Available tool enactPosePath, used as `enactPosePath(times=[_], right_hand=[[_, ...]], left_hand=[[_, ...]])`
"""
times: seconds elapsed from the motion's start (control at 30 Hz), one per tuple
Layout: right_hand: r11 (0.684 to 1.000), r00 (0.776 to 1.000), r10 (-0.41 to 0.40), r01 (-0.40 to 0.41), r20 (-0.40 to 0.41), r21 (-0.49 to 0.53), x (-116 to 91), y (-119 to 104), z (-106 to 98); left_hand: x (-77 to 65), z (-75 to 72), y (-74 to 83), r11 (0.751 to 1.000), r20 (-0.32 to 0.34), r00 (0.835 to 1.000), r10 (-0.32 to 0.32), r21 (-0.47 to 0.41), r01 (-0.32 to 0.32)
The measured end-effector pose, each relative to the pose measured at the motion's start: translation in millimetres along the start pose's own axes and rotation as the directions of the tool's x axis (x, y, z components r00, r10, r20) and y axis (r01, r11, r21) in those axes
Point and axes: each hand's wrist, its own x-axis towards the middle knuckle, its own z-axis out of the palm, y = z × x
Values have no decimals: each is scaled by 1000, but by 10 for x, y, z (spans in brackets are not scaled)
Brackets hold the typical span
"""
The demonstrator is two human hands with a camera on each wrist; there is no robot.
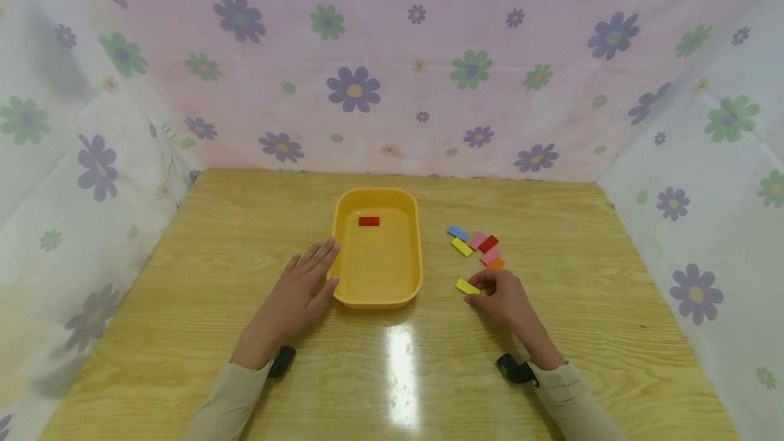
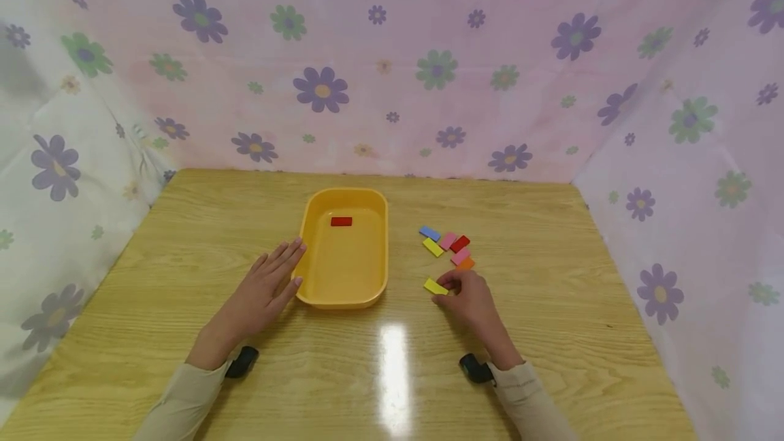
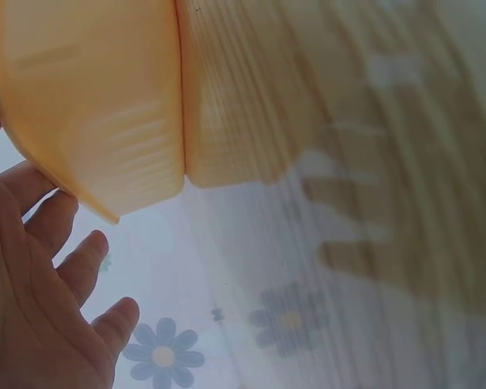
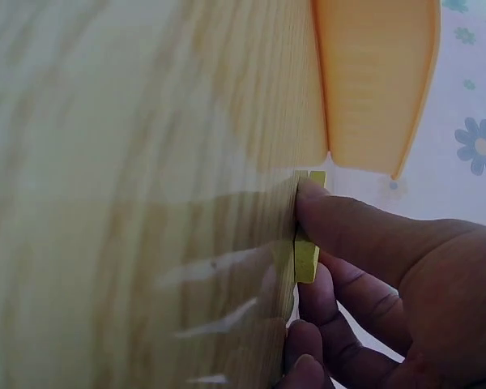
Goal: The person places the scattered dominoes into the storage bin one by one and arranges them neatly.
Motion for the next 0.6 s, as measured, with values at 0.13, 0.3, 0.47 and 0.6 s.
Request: enactPosePath(times=[0.13,0.3,0.47,0.6], right_hand=[[1000,1000,-7,7,11,-3,17,-28,-4],[999,1000,-10,11,16,-44,17,-2,15],[998,1000,-17,18,17,-68,-9,39,31],[997,1000,-23,24,18,-70,-41,19,28]], left_hand=[[17,-32,0,1000,3,1000,-4,-7,4],[22,-10,-9,1000,4,1000,0,-20,0],[11,31,-9,1000,1,1000,1,-16,-1],[-1,54,-13,1000,-21,1000,10,-9,-10]])
